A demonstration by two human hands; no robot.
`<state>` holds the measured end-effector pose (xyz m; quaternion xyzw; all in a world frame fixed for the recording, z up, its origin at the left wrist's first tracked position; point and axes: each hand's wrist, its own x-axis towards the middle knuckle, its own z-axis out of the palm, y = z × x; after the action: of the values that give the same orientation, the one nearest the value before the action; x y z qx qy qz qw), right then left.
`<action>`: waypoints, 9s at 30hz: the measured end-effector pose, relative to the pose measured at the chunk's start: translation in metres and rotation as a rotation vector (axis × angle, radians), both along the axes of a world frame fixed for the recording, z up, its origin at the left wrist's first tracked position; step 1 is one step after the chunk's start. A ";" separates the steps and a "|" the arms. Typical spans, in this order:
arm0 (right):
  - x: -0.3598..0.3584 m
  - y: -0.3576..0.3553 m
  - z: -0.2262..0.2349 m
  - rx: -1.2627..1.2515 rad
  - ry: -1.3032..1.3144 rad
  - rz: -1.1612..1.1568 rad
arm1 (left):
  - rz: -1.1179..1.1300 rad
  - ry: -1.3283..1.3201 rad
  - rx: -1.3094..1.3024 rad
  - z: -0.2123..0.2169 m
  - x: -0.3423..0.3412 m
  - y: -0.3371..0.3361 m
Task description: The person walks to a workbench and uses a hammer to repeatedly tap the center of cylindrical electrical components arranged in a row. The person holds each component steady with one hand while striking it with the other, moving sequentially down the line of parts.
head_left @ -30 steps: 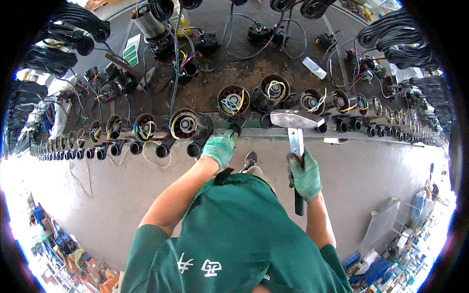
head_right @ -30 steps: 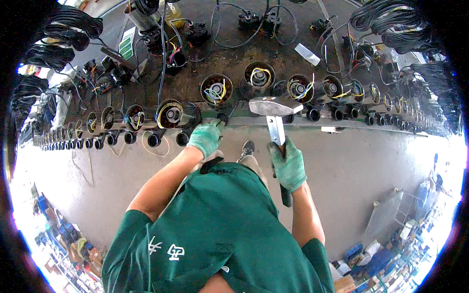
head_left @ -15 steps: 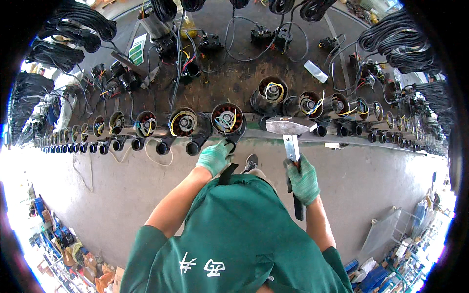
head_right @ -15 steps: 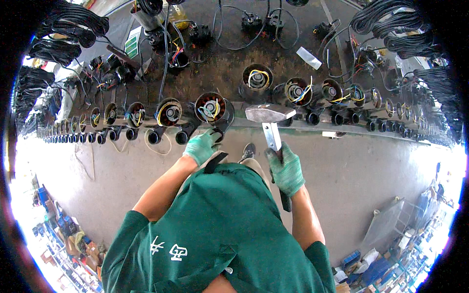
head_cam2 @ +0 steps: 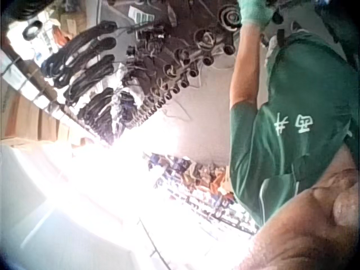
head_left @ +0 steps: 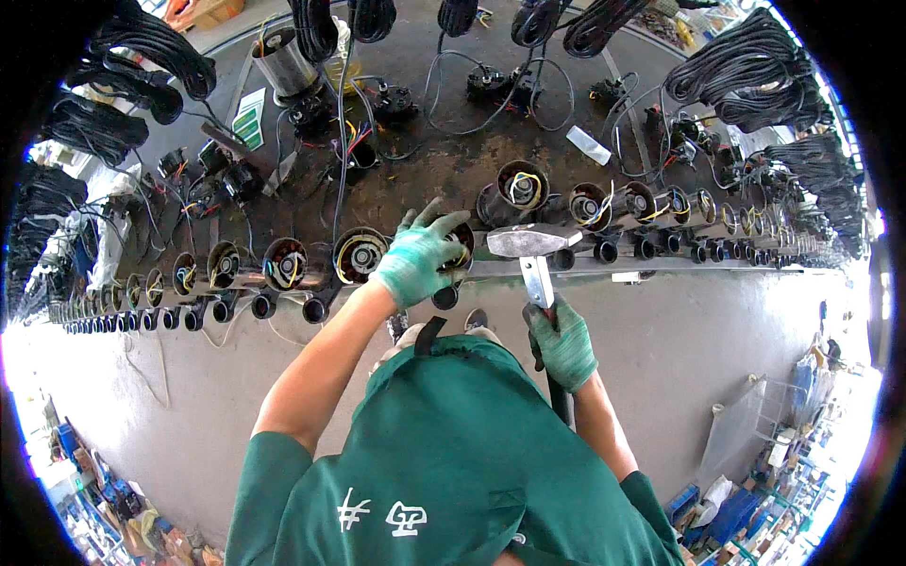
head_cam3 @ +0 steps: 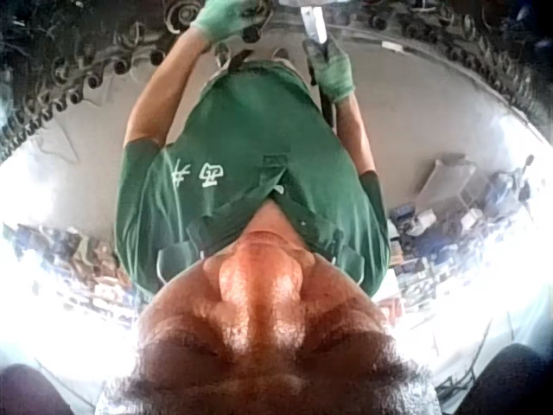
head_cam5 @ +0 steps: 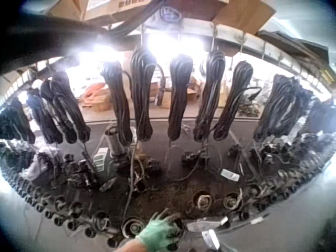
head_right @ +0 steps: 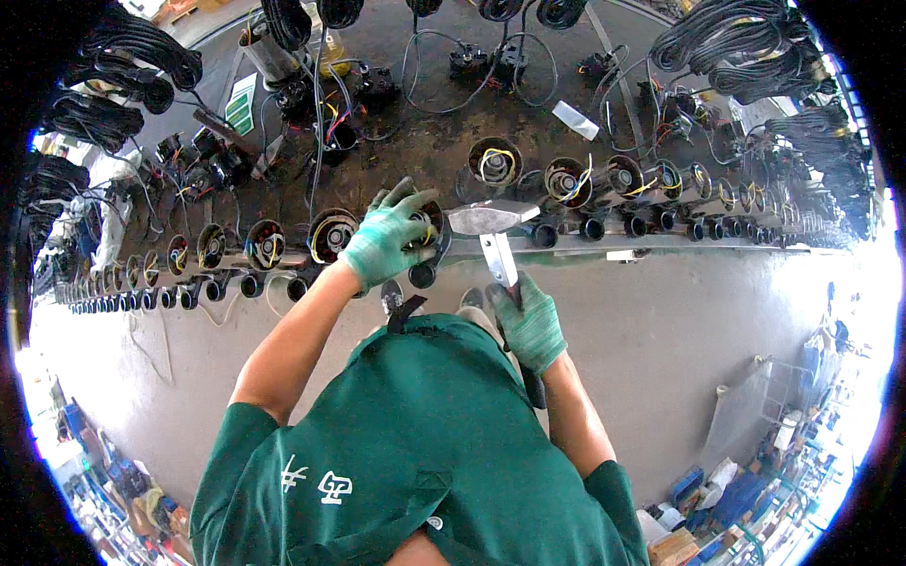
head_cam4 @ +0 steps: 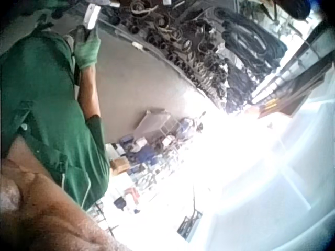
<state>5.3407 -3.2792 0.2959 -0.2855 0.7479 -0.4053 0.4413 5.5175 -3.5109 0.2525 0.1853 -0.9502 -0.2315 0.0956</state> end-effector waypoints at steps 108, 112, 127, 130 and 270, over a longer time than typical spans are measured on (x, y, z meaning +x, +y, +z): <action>-0.081 0.075 0.008 0.082 0.034 -0.256 | -0.065 -0.501 -0.027 -0.077 -0.138 0.061; -0.096 0.102 -0.004 0.097 0.049 -0.270 | 0.130 -0.467 -0.012 -0.124 -0.144 0.074; -0.108 0.098 0.000 0.091 0.024 -0.143 | 0.037 -0.368 0.037 -0.108 -0.081 0.139; -0.102 0.094 -0.001 0.064 0.046 -0.121 | 0.065 -0.056 -0.025 -0.042 -0.076 0.131; -0.037 -0.007 0.040 0.129 0.611 0.081 | -0.007 0.228 -0.166 -0.037 -0.070 0.087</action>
<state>5.3035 -3.2858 0.3363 -0.3951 0.8581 -0.2347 0.2291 5.4478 -3.4242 0.2158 0.1460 -0.9497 -0.1720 0.2170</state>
